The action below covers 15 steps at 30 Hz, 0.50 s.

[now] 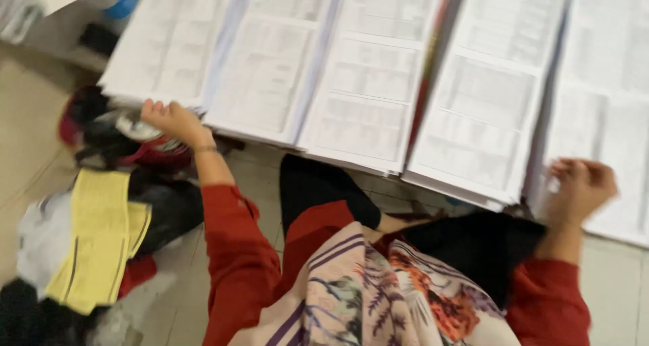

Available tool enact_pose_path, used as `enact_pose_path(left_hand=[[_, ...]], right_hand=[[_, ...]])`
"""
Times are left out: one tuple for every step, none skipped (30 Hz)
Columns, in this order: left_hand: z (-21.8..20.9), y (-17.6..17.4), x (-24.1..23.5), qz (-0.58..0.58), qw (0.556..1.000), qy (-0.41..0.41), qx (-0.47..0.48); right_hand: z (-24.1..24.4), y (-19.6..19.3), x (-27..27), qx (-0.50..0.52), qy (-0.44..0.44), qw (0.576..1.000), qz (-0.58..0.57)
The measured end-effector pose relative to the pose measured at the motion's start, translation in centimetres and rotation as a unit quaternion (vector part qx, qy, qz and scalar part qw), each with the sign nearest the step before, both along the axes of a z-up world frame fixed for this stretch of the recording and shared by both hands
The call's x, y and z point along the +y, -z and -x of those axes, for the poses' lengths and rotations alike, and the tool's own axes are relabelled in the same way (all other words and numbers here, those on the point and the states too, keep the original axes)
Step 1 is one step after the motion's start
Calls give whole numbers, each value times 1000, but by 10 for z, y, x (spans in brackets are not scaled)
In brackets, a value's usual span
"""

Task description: A person sitting on the floor is rapidly sorting, flipping through, and organizing large stacks of printed documents.

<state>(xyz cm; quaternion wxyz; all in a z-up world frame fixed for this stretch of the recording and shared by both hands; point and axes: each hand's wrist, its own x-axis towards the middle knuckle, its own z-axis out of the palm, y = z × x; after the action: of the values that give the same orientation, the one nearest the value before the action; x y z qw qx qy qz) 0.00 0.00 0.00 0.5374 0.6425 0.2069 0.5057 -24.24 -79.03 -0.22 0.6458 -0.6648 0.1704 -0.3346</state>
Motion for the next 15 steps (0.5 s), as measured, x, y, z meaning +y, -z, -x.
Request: enact_pose_path(left_hand=[[17, -26, -49, 1, 1000, 20, 3], [36, -53, -96, -51, 997, 42, 32], [56, -80, -141, -105, 991, 66, 58], [53, -72, -172, -106, 989, 88, 59], [54, -66, -202, -128, 979, 146, 55], [56, -59, -231, -150, 966, 203, 49], [65, -68, -269, -149, 963, 221, 48], [76, -77, -304, -192, 931, 305, 61], [89, -87, -336, -232, 892, 381, 73], [93, -86, -366, -231, 887, 393, 71], [99, -84, -395, -250, 853, 452, 74], [106, -82, -424, -268, 814, 510, 76], [116, -80, -452, -267, 808, 520, 75], [127, -79, -480, -320, 754, 564, 100], [137, -80, -506, -372, 697, 601, 122]], right_hand=[[2, -1, 4, 3, 20, 1000, 1], [2, -1, 7, -4, 27, 999, 28], [1, -1, 10, -10, 36, 998, 55], [3, -5, 11, -6, 57, 997, 56], [3, -9, 11, -15, 55, 998, 24], [2, -13, 11, -26, 54, 998, -7], [13, -20, 2, -25, 71, 997, -6], [23, -28, -5, 3, 72, 994, 88], [29, -36, -13, 34, 67, 981, 180], [39, -34, -42, 37, 79, 980, 181], [51, -30, -70, 60, 101, 953, 279], [64, -26, -98, 85, 120, 916, 373], [77, -39, -111, 92, 130, 914, 373], [90, -52, -123, 178, 145, 876, 423], [99, -67, -134, 259, 157, 830, 468]])
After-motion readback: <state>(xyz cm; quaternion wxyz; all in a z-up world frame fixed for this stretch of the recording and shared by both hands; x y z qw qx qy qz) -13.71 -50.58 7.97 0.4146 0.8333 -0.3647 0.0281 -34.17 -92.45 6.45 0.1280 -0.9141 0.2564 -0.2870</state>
